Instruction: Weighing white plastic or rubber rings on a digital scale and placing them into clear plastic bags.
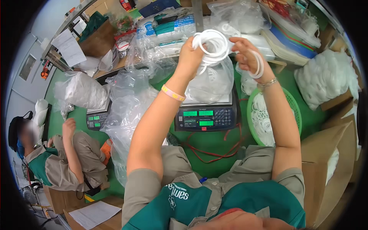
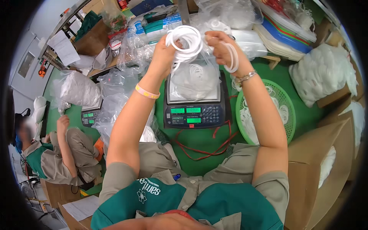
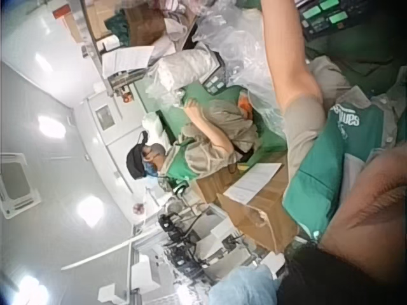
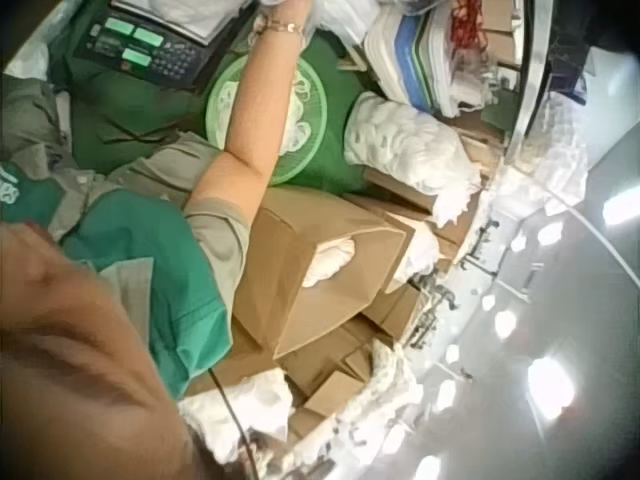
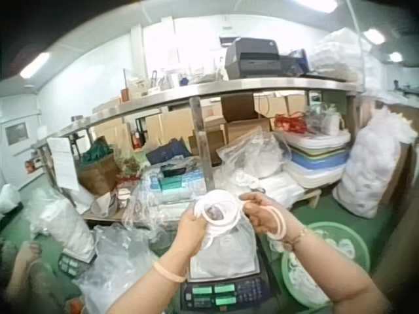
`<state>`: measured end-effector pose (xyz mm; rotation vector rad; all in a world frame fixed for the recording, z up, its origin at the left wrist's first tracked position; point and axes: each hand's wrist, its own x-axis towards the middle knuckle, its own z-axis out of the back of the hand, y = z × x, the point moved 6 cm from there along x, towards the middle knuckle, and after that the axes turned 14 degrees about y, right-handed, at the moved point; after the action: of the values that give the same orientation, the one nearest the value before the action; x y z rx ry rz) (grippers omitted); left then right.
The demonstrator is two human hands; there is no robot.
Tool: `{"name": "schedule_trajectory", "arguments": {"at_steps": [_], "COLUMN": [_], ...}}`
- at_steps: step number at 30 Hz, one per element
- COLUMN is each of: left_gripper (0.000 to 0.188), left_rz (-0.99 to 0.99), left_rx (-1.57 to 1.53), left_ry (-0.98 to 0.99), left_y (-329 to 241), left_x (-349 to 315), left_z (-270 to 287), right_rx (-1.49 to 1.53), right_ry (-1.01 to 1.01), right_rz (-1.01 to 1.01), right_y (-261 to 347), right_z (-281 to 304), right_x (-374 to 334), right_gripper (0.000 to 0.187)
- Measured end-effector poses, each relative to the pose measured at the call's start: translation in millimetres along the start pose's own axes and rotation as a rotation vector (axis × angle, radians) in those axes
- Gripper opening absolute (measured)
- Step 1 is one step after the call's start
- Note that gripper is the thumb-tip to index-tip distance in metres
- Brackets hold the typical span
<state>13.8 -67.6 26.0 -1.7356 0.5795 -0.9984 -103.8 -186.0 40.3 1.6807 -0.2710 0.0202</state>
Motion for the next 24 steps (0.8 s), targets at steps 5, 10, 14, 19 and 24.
{"name": "schedule_trajectory", "arguments": {"at_steps": [5,10,14,19,24], "left_gripper": [0.026,0.022,0.023,0.028,0.041], "left_rz": [0.04,-0.099,-0.296,-0.182,0.069], "left_rx": [-0.197,-0.004,0.821,0.363,0.094], "left_ry": [0.127,0.173,0.199,0.274,0.493], "left_y": [9.4,0.3,-14.7,6.5,15.1], "left_x": [1.4,1.3,2.6,7.4,3.3], "left_z": [-55.1,-73.2,-80.1,-85.5,-87.2], "right_rx": [0.086,0.554,0.672,0.637,0.576], "right_ry": [0.123,0.339,0.352,0.126,-0.137], "right_rz": [-0.075,-0.009,0.024,0.01,-0.044], "right_y": [-31.6,-39.1,-35.3,-40.9,-47.4], "right_z": [-16.4,-21.5,-12.2,-5.0,17.9], "right_x": [-7.7,-16.8,-26.7,-39.9,-47.7], "right_gripper": [0.045,0.035,0.033,0.026,0.026]}}
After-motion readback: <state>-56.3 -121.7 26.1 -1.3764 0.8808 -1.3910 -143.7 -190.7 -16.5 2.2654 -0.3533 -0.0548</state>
